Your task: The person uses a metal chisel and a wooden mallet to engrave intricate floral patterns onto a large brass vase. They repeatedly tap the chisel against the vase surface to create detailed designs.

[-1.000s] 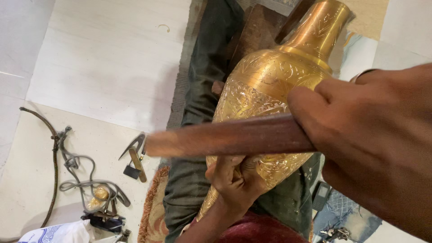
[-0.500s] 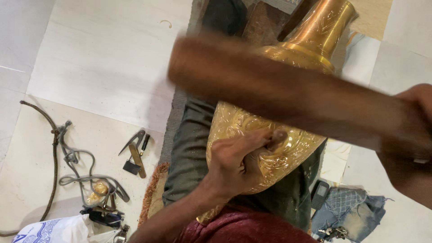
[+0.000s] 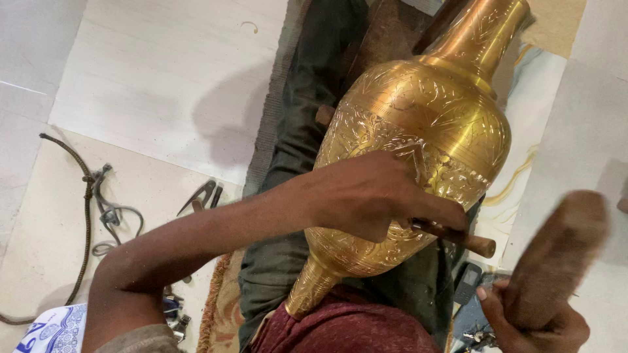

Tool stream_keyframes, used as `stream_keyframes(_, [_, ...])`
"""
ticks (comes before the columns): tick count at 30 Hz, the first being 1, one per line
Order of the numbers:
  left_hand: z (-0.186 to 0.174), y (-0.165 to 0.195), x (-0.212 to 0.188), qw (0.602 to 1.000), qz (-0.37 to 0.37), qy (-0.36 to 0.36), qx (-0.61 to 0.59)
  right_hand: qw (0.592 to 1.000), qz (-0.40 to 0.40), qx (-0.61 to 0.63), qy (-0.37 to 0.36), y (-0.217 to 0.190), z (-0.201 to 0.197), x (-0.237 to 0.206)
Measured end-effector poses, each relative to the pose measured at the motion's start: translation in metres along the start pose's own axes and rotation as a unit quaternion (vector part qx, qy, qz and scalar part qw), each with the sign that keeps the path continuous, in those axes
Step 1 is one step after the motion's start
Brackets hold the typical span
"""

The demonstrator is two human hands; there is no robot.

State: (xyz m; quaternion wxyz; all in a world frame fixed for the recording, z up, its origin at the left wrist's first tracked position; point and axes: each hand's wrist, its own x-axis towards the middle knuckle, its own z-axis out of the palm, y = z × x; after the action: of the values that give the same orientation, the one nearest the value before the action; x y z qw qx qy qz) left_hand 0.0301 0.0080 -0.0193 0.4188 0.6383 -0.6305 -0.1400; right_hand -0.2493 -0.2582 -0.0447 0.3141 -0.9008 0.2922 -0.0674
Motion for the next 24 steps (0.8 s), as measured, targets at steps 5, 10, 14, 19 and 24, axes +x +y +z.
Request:
stream_keyframes(5, [-0.003, -0.002, 0.006, 0.998, 0.022, -0.054, 0.034, 0.997, 0.072, -0.035, 0.003, 0.052, 0.015, -0.02])
stream_keyframes(10, [-0.004, -0.007, 0.012, 0.994, 0.099, -0.035, -0.001, 0.996, 0.054, -0.072, 0.002, 0.056, 0.028, -0.012])
stream_keyframes(14, [-0.004, -0.002, 0.017, 0.994, 0.106, -0.023, 0.005, 0.999, 0.021, -0.027, 0.042, 0.013, 0.022, 0.006])
stream_keyframes(19, [0.005, 0.019, -0.003, 0.993, -0.094, -0.045, 0.058, 0.999, -0.028, -0.042, 0.001, -0.053, -0.013, 0.044])
stream_keyframes(24, [0.04, 0.036, -0.03, 0.948, -0.142, 0.281, 0.051, 0.993, -0.024, -0.096, -0.07, -0.1, -0.027, 0.082])
